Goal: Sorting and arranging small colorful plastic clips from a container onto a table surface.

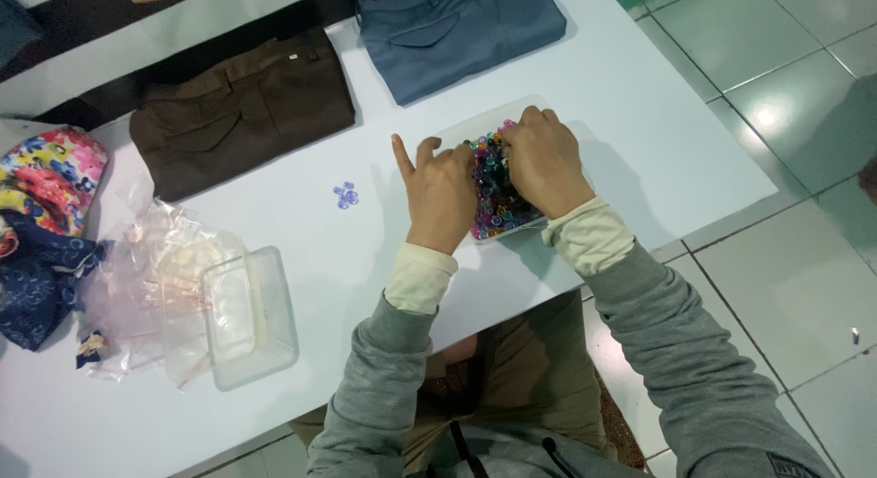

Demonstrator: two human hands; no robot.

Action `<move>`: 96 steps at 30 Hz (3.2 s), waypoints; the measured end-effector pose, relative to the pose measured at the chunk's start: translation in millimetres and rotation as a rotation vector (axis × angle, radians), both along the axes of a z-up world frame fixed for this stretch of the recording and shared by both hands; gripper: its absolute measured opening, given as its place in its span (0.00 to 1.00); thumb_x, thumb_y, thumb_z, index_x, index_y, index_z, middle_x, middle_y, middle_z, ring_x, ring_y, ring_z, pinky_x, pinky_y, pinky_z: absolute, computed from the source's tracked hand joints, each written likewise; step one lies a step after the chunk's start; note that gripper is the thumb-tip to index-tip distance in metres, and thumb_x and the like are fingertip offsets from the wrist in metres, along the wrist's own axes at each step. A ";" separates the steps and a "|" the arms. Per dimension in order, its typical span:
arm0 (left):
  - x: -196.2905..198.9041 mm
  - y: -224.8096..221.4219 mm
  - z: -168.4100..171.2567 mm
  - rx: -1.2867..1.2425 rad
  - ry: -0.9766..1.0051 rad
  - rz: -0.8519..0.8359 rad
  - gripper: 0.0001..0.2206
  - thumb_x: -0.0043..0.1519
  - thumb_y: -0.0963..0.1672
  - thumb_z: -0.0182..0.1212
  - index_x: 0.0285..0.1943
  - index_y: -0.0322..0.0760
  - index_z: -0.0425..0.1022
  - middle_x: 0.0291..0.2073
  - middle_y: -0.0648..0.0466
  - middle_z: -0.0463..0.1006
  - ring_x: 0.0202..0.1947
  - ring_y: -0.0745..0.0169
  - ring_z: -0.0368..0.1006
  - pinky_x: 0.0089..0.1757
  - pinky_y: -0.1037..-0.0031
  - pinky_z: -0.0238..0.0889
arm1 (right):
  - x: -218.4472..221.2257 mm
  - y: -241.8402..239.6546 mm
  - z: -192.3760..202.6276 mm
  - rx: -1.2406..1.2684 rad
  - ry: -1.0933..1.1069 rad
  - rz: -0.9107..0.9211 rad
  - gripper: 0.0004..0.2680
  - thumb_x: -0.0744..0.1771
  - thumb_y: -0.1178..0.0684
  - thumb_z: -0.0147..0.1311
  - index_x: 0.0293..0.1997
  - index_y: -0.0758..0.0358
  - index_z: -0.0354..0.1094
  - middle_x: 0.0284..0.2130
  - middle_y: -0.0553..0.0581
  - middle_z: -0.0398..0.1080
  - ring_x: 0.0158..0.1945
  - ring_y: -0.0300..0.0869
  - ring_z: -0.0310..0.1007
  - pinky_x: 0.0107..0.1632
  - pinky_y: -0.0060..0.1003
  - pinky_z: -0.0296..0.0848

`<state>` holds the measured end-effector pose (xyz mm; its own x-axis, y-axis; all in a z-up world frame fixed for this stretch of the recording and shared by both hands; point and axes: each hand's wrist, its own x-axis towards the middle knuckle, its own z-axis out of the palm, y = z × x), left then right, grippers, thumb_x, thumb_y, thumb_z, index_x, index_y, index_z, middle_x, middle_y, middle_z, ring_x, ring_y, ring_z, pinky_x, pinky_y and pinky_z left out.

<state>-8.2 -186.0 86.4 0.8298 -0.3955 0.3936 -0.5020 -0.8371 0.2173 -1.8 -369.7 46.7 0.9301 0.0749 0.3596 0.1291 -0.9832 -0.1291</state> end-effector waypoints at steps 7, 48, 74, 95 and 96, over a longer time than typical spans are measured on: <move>9.3 12.7 -7.8 -0.163 -0.035 -0.043 0.04 0.57 0.40 0.68 0.38 0.42 0.84 0.27 0.52 0.82 0.52 0.48 0.74 0.65 0.37 0.37 | -19.9 15.3 21.8 0.315 0.046 0.074 0.04 0.69 0.61 0.53 0.40 0.64 0.76 0.36 0.61 0.65 0.45 0.56 0.69 0.38 0.42 0.69; 6.1 34.5 -15.4 -0.378 0.147 -0.110 0.05 0.57 0.40 0.69 0.39 0.47 0.83 0.29 0.58 0.81 0.49 0.52 0.70 0.62 0.40 0.42 | -3.5 27.5 22.7 0.125 0.153 0.120 0.05 0.64 0.59 0.61 0.40 0.60 0.81 0.29 0.58 0.72 0.36 0.54 0.77 0.34 0.43 0.75; -4.6 34.8 -8.1 -0.658 0.155 -0.113 0.07 0.62 0.40 0.65 0.47 0.46 0.82 0.34 0.56 0.82 0.47 0.55 0.67 0.56 0.55 0.49 | -29.8 29.0 62.0 0.858 0.274 0.282 0.12 0.66 0.67 0.53 0.55 0.70 0.71 0.40 0.64 0.71 0.44 0.47 0.72 0.41 0.40 0.74; -36.2 135.8 -19.3 -0.806 0.104 -0.008 0.06 0.62 0.40 0.68 0.45 0.45 0.83 0.37 0.57 0.84 0.46 0.55 0.71 0.54 0.61 0.58 | -57.1 148.9 68.6 0.915 0.131 0.438 0.13 0.63 0.69 0.58 0.53 0.68 0.73 0.36 0.63 0.72 0.39 0.50 0.78 0.38 0.35 0.78; -35.9 148.4 -24.0 -0.754 0.111 0.039 0.06 0.61 0.39 0.68 0.44 0.43 0.83 0.37 0.54 0.84 0.46 0.50 0.71 0.53 0.57 0.58 | -57.5 158.8 63.2 0.870 0.136 0.459 0.13 0.63 0.69 0.59 0.52 0.68 0.73 0.35 0.62 0.72 0.39 0.50 0.78 0.37 0.34 0.78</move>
<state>-44.1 -37.6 62.4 0.8883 -0.0225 0.4587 -0.4169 -0.4585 0.7849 -59.3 -210.9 109.9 0.9144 0.1989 0.3525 0.4040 -0.3971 -0.8241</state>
